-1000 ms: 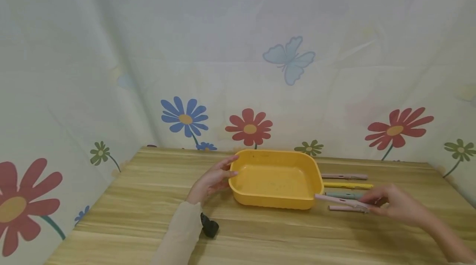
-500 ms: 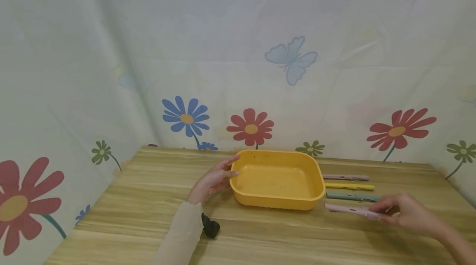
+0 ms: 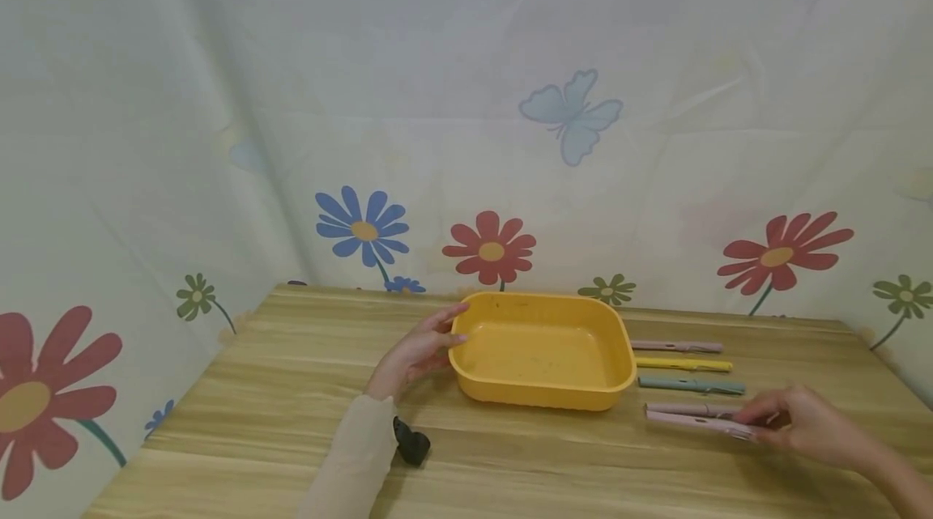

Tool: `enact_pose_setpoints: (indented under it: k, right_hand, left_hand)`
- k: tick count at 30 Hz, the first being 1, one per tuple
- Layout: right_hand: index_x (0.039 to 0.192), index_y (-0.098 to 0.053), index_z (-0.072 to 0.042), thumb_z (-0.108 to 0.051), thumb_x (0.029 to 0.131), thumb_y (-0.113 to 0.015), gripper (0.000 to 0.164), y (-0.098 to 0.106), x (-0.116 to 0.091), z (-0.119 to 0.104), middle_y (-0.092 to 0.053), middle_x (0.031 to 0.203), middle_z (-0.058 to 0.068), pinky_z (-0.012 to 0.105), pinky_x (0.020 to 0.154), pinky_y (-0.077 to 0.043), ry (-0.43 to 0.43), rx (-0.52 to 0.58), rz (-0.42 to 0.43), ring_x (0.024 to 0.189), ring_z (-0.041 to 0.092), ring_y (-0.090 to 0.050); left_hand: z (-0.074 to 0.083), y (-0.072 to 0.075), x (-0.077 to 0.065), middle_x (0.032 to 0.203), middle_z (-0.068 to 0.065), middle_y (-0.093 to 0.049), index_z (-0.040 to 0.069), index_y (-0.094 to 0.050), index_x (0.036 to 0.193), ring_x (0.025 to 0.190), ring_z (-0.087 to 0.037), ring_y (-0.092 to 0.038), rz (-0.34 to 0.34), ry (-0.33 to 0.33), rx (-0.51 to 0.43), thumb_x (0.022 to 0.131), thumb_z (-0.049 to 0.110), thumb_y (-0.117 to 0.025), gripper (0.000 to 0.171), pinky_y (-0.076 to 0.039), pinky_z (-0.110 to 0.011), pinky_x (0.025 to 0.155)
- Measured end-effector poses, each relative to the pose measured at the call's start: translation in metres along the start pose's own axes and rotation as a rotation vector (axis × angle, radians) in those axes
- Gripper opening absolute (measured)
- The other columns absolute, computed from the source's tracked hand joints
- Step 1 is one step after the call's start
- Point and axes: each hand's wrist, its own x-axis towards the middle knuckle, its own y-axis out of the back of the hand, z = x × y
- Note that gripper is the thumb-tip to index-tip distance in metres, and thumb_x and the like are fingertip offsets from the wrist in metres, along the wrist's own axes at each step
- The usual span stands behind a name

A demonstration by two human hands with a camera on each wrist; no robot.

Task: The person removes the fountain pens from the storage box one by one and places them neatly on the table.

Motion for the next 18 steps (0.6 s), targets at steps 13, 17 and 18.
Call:
enact_pose_setpoints:
  k: [13,17,18]
  right_hand:
    - [0.085,-0.071,-0.004,-0.003,0.073,-0.071,0.012,-0.0012,-0.0002,0.0094,-0.068,0.085,-0.004,0.02,0.056,-0.051,-0.02,-0.023,-0.034,0.078,-0.008,-0.053]
    - [0.085,-0.071,-0.004,-0.006,0.073,-0.071,0.012,-0.0012,-0.0001,0.0092,-0.068,0.084,-0.002,0.02,0.056,-0.05,-0.053,-0.041,-0.051,0.078,-0.008,-0.053]
    - [0.085,-0.071,-0.003,-0.005,0.073,-0.071,0.011,-0.0012,-0.0004,0.0093,-0.068,0.084,-0.001,0.02,0.056,-0.05,-0.054,-0.042,-0.052,0.078,-0.008,-0.053]
  left_hand:
    - [-0.0015,0.0011,0.0022,0.147,-0.019,-0.023,0.017,-0.036,0.141,0.124,-0.037,-0.038,0.008,0.0,0.015,0.089,0.001,-0.051,0.056,-0.039,-0.052,0.095]
    - [-0.001,0.0009,0.0022,0.147,-0.018,-0.023,0.018,-0.037,0.14,0.124,-0.037,-0.039,0.018,0.003,0.016,0.089,0.001,-0.052,0.056,-0.04,-0.052,0.094]
    - [-0.001,0.0008,0.002,0.147,-0.018,-0.023,0.018,-0.037,0.14,0.124,-0.037,-0.039,0.021,0.004,0.015,0.088,0.001,-0.052,0.056,-0.04,-0.052,0.095]
